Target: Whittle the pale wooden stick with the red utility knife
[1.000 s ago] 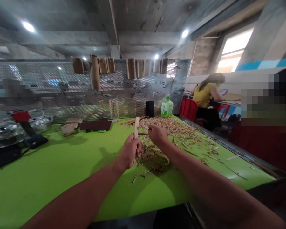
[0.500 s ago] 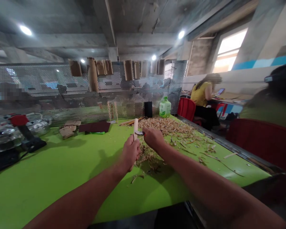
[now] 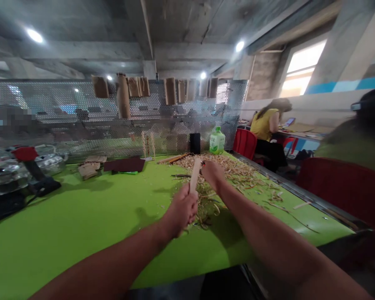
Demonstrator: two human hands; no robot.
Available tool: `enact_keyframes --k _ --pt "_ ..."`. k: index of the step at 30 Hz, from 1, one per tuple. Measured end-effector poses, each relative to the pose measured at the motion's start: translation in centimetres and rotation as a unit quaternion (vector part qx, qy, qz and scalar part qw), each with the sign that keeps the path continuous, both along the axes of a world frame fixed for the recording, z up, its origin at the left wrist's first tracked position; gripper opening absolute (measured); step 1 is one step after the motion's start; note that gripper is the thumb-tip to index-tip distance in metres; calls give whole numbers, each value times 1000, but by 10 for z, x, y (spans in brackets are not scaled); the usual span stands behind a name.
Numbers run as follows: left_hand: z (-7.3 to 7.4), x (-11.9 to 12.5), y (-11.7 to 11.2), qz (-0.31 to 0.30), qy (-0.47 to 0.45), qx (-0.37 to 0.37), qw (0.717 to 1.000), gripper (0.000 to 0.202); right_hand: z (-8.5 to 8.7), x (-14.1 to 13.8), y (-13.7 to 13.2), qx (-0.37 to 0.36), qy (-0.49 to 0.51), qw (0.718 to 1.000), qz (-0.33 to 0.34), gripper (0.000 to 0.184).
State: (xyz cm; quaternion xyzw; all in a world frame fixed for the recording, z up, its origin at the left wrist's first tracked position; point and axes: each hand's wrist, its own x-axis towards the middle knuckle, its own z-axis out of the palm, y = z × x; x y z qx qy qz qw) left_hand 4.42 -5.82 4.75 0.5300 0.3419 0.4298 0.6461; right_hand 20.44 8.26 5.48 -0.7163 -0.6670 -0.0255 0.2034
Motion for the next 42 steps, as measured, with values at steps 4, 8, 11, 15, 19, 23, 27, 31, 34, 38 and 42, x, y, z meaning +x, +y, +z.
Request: enact_keyframes --k 4,8,11,15,19,23,27,31,34,38,42 --pt "0 -18 28 85 -52 -10 995 16 1 -16 -3 18 12 1000 0 38" --pt "-7 -20 41 133 -46 -12 990 10 -1 -25 -14 55 2 997 57 37" --pt "-9 -17 41 125 -27 -5 992 13 -4 -32 -23 64 -20 992 103 34" --pt "-6 -16 36 111 -23 7 994 11 -4 -40 -30 57 -54 989 129 31" --pt "-4 -17 33 105 -2 8 994 11 1 -42 -33 29 -67 991 110 32" --pt "-6 -14 25 100 24 3 995 10 5 -33 -25 34 -47 995 79 32" --pt "-3 -6 9 31 23 16 999 25 5 -12 -8 16 4 1000 19 34" --pt "2 -7 7 41 1 5 999 25 5 -4 1 15 43 999 -20 37" --pt "0 -14 20 83 -8 -1 997 16 2 -16 -6 40 15 999 13 37" --pt "-3 -20 37 117 -16 4 993 11 -3 -40 -25 36 -41 990 131 34" --pt "-2 -20 43 150 -27 4 988 11 -4 -51 -42 28 -86 980 178 32"
